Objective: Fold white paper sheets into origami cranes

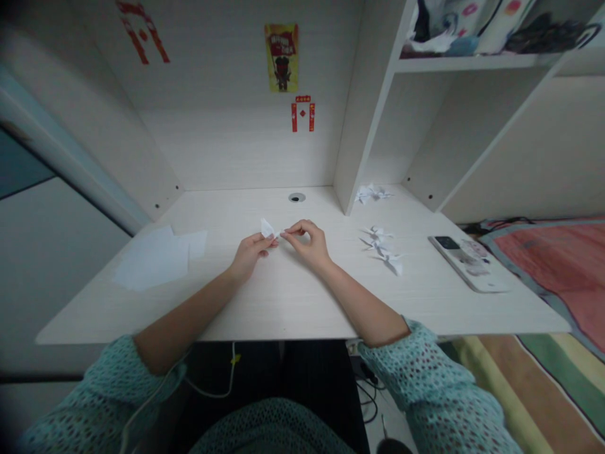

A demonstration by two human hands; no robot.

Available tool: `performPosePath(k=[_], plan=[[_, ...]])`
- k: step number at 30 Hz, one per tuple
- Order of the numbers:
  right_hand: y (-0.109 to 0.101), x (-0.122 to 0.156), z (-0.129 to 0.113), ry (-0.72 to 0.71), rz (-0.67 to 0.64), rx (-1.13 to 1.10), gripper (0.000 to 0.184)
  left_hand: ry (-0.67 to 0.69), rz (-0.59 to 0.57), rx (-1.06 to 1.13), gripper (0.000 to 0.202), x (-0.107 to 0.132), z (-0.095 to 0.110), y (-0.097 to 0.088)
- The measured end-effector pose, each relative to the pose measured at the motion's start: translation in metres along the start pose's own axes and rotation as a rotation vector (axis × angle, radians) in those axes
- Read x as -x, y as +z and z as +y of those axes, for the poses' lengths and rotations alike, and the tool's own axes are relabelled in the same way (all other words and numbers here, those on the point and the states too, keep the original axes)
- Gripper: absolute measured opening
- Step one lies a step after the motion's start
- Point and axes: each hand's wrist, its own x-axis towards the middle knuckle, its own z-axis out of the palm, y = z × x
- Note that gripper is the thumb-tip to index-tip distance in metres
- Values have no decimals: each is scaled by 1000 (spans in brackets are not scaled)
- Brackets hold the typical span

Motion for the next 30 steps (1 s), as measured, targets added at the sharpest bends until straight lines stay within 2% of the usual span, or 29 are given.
performPosePath(k=[9, 17, 23, 30], plan=[[-3, -7, 6, 42, -9, -9, 22, 99, 92, -144, 31, 3, 5, 4], [0, -6, 8, 58, -13, 14, 21, 226, 91, -195, 28, 0, 0, 2], [3, -4, 11, 143, -44, -17, 24, 220, 103, -262, 30, 2, 1, 2], [2, -8, 17, 286, -93, -189, 26, 134, 80, -128, 27, 2, 2, 4]])
